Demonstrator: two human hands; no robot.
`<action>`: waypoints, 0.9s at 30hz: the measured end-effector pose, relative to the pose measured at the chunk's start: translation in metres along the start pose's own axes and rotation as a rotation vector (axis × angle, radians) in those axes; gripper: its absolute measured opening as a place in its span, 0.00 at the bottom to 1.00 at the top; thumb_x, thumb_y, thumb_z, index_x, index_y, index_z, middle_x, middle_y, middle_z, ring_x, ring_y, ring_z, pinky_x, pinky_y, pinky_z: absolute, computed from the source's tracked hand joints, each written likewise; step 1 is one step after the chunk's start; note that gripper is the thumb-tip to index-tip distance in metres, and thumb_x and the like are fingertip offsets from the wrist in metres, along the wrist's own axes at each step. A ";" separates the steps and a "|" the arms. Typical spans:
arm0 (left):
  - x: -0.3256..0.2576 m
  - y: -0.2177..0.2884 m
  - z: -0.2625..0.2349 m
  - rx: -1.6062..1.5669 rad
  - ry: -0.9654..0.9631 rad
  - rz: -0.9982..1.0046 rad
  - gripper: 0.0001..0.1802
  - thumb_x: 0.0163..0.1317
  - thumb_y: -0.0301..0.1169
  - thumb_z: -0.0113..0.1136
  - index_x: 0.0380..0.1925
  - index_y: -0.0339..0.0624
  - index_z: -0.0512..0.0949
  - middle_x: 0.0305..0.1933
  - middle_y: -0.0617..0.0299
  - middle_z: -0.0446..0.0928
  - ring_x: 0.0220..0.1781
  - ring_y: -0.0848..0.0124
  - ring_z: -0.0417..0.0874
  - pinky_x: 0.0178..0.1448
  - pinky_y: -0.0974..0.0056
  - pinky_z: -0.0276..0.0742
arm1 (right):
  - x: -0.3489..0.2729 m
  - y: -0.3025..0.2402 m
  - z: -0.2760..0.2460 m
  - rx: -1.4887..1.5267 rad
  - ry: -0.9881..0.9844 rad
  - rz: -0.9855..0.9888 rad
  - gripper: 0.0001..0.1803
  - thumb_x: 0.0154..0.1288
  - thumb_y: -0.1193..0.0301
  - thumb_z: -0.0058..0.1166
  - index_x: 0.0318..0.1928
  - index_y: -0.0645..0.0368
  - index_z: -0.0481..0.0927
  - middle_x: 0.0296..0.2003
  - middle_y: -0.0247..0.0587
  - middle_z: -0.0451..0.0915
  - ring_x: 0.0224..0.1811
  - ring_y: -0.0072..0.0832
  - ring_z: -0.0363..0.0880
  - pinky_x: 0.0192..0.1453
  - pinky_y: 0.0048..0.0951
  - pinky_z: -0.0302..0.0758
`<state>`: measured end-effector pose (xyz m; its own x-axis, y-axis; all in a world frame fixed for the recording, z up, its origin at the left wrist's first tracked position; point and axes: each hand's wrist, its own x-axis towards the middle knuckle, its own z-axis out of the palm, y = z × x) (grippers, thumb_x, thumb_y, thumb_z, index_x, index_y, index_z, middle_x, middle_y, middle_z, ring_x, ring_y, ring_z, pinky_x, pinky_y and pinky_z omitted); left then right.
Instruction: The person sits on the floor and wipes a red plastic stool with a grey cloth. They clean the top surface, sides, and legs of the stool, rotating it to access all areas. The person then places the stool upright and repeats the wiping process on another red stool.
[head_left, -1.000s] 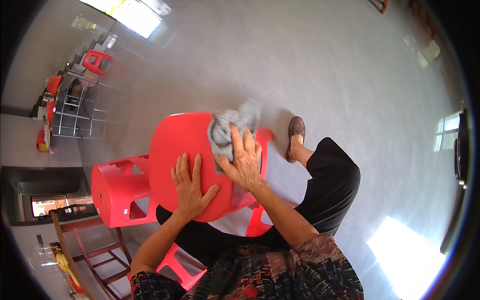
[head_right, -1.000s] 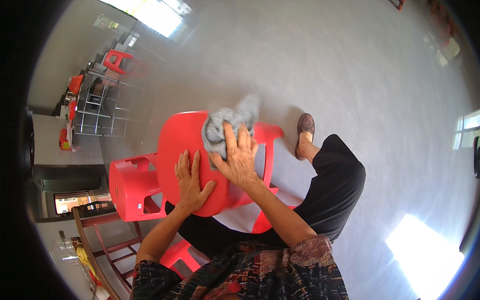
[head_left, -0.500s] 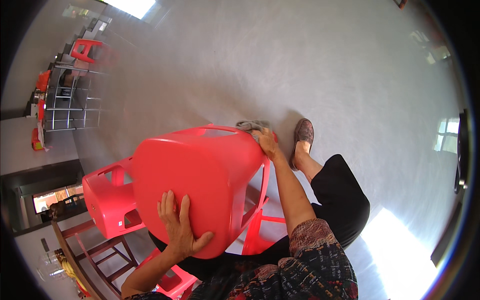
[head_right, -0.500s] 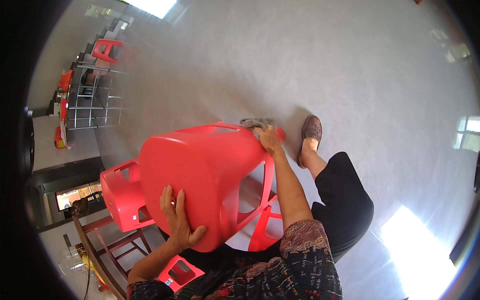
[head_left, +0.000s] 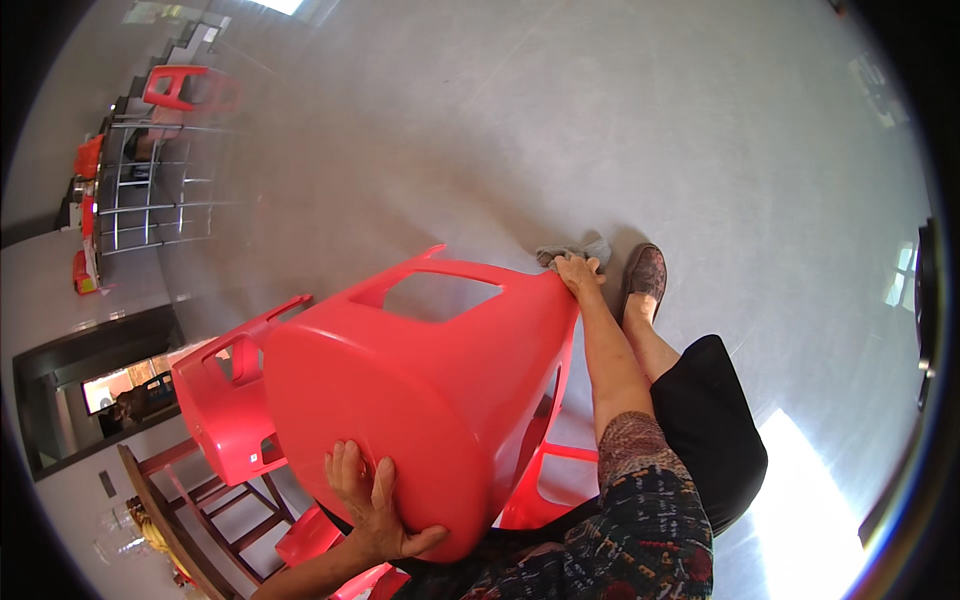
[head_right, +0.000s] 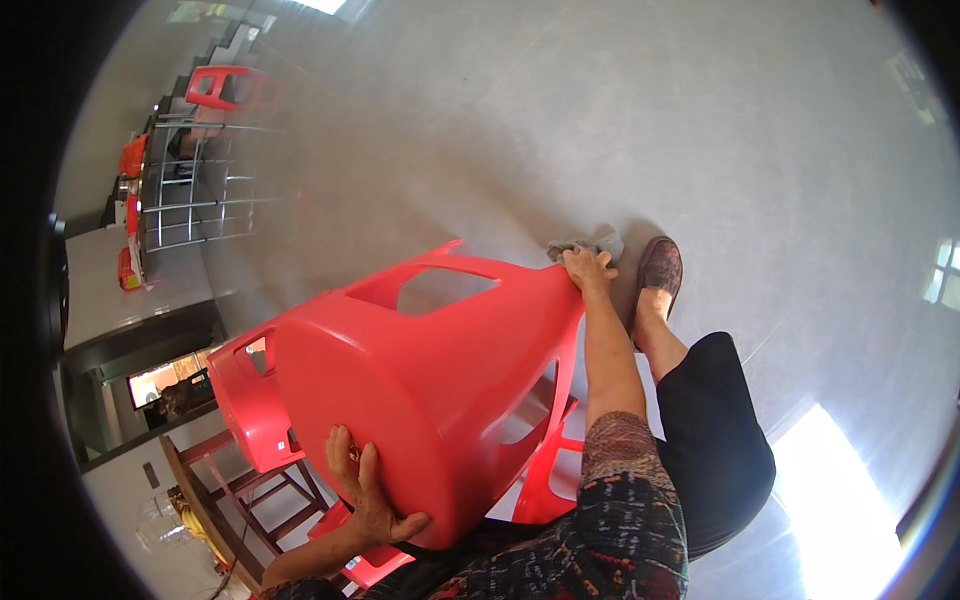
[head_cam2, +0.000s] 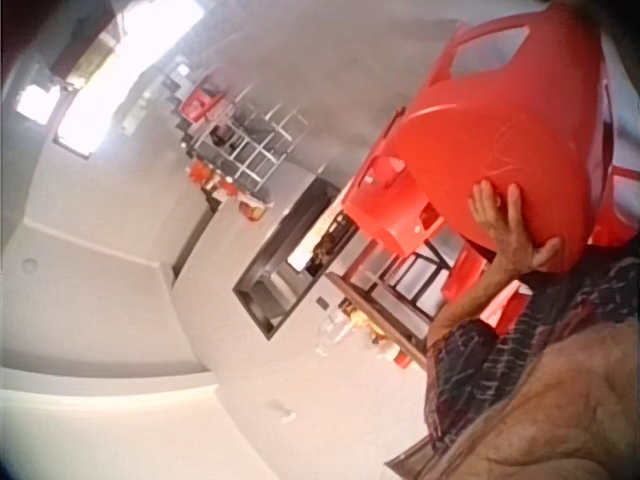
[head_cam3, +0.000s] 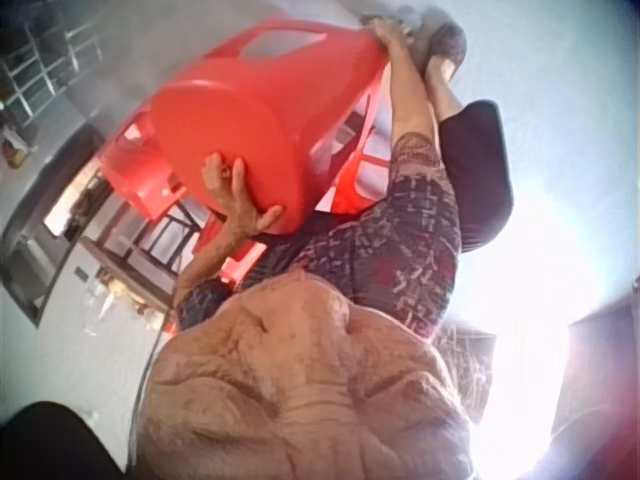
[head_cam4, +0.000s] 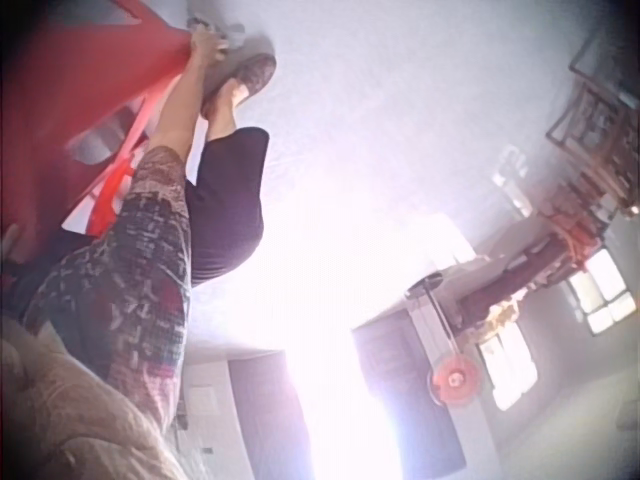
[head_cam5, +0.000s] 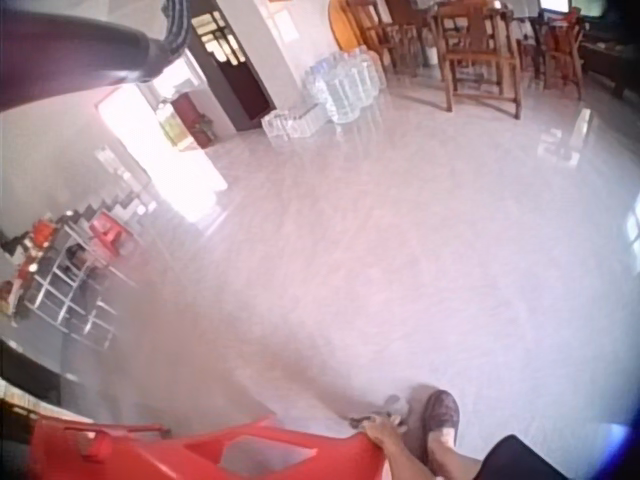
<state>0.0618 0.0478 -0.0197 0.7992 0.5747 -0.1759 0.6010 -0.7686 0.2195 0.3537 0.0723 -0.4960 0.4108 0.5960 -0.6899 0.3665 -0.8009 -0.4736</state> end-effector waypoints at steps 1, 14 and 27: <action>-0.001 0.001 0.000 0.009 -0.001 -0.004 0.56 0.54 0.68 0.52 0.69 0.34 0.54 0.73 0.32 0.41 0.74 0.35 0.43 0.70 0.31 0.43 | 0.003 -0.001 -0.004 -0.034 -0.101 -0.061 0.27 0.62 0.49 0.44 0.57 0.45 0.76 0.56 0.43 0.77 0.65 0.48 0.63 0.59 0.55 0.64; 0.005 0.008 -0.002 0.094 0.061 -0.014 0.52 0.56 0.67 0.50 0.66 0.32 0.58 0.72 0.33 0.46 0.72 0.36 0.49 0.70 0.34 0.45 | -0.196 -0.127 -0.139 0.182 -0.043 -0.711 0.19 0.69 0.60 0.37 0.53 0.48 0.77 0.56 0.34 0.77 0.60 0.46 0.68 0.64 0.42 0.67; 0.005 0.011 0.001 0.100 0.072 -0.021 0.52 0.56 0.64 0.53 0.67 0.32 0.57 0.73 0.35 0.45 0.74 0.41 0.47 0.72 0.39 0.46 | -0.283 -0.130 -0.101 1.129 0.176 -0.591 0.28 0.74 0.52 0.39 0.67 0.51 0.67 0.67 0.57 0.61 0.71 0.47 0.57 0.72 0.40 0.57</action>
<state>0.0728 0.0421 -0.0193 0.7873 0.6068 -0.1088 0.6164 -0.7784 0.1189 0.2740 0.0141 -0.1840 0.5649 0.8060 -0.1768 -0.3411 0.0329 -0.9395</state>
